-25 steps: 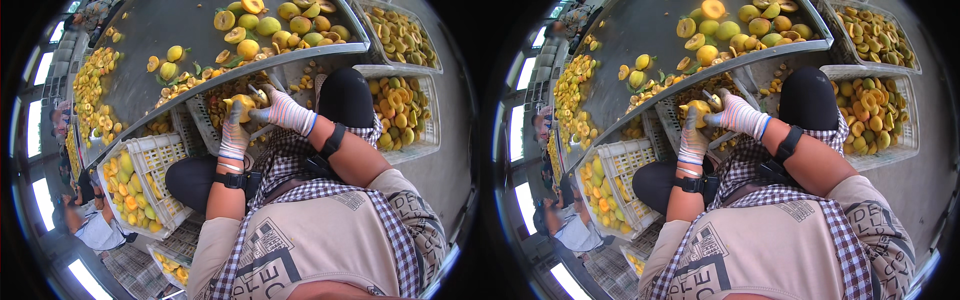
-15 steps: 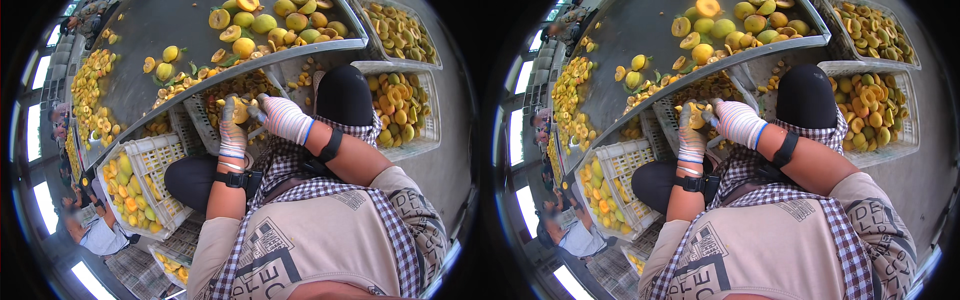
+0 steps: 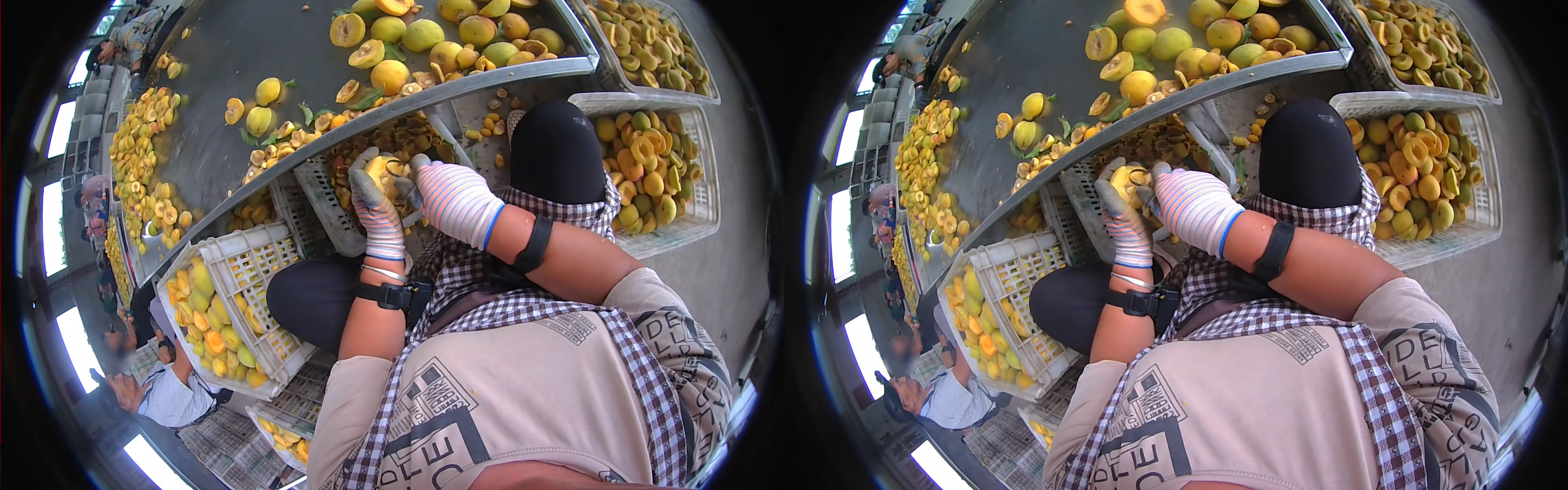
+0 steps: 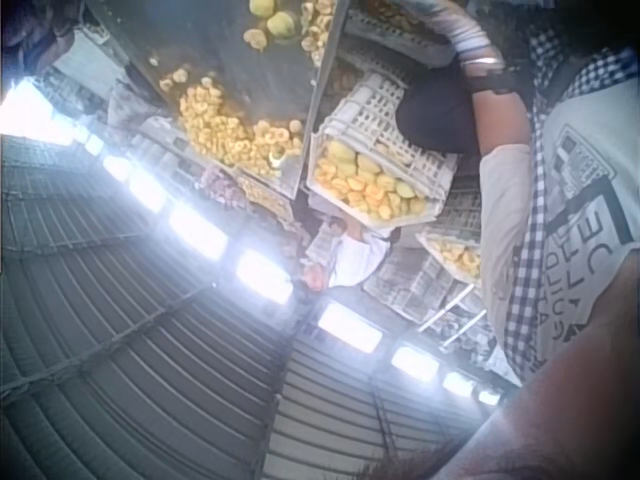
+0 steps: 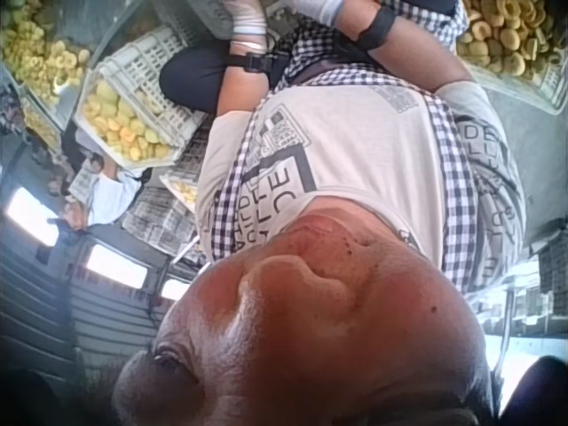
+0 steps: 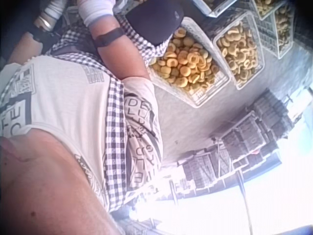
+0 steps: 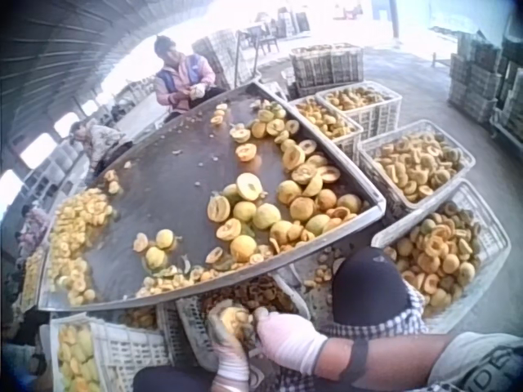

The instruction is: The recorder is sitting at a large metal table, picking up peaches, pitting them with a small knife, and placing the pitted halves and pits into separate crates.

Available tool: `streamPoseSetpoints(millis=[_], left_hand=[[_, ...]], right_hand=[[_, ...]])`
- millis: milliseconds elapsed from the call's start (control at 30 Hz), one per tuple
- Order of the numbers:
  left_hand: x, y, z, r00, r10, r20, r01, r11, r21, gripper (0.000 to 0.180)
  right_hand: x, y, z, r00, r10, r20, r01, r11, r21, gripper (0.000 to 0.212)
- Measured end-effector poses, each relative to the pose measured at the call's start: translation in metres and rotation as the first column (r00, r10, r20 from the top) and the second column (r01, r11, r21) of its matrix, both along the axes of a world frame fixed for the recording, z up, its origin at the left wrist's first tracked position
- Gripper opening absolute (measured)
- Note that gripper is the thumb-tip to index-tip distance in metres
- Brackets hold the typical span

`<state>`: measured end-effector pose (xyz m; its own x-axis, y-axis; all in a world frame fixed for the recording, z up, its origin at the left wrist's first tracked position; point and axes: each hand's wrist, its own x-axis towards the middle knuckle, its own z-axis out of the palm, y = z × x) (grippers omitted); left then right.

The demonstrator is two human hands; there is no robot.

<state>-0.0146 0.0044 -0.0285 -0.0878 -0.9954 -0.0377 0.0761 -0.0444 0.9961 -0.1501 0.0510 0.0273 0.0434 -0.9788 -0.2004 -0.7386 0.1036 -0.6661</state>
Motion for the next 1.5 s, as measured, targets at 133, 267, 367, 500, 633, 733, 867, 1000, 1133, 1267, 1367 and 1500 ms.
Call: streamPoseSetpoints(millis=[133,267,367,500,633,733,867,1000,1133,1267,1367,1500], left_hand=[[-0.005,0.001,0.003,1.0,0.029,-0.005,-0.03,0.998,-0.047,0.055],[-0.007,0.002,0.004,1.0,0.017,-0.02,-0.018,0.999,-0.049,0.049],[-0.005,0.0,-0.004,0.999,0.002,-0.042,-0.005,0.997,-0.078,0.05],[-0.005,0.001,-0.014,0.999,0.019,-0.051,-0.023,0.997,-0.076,0.056],[-0.007,0.005,-0.01,1.0,0.002,-0.02,-0.004,0.991,-0.132,0.059],[-0.009,0.007,-0.01,1.0,-0.007,0.004,0.008,0.984,-0.179,0.06],[-0.011,0.008,-0.006,0.997,-0.071,-0.021,0.066,0.979,-0.195,0.06],[-0.01,0.006,0.001,0.998,-0.066,0.014,0.067,0.991,-0.113,0.057],[-0.004,0.002,-0.006,0.994,-0.079,0.077,0.084,0.994,-0.07,0.052],[-0.001,0.0,-0.008,0.991,-0.117,0.061,0.118,0.993,-0.019,0.049],[-0.007,0.006,-0.007,0.996,-0.044,0.078,0.058,0.983,-0.177,0.049],[-0.005,0.003,-0.009,0.992,-0.088,0.093,0.108,0.966,-0.237,0.049]], right_hand=[[0.001,-0.001,0.001,1.0,-0.009,0.003,0.009,1.0,-0.004,0.03],[0.001,-0.002,0.002,0.999,-0.014,0.031,0.014,1.0,0.0,0.03],[0.003,-0.003,-0.002,0.999,-0.011,0.037,0.01,1.0,0.017,0.03],[0.003,-0.004,0.001,0.998,-0.009,0.069,0.003,0.996,0.085,0.029],[0.004,-0.005,0.0,0.995,0.006,0.097,-0.016,0.994,0.107,0.031],[0.005,-0.005,-0.007,0.992,0.012,0.128,-0.022,0.997,0.079,0.034],[-0.001,-0.005,0.0,0.97,-0.01,0.242,-0.031,0.986,0.165,0.04],[0.005,-0.006,-0.009,0.941,-0.082,0.328,0.015,0.979,0.201,0.04],[0.005,-0.005,-0.011,0.965,-0.039,0.258,-0.008,0.984,0.175,0.041],[0.005,-0.006,-0.008,0.978,-0.022,0.207,-0.025,0.975,0.219,0.042],[0.006,-0.008,-0.013,0.954,-0.041,0.298,-0.02,0.98,0.198,0.043],[0.004,-0.008,-0.009,0.945,-0.037,0.325,-0.028,0.98,0.195,0.043]])
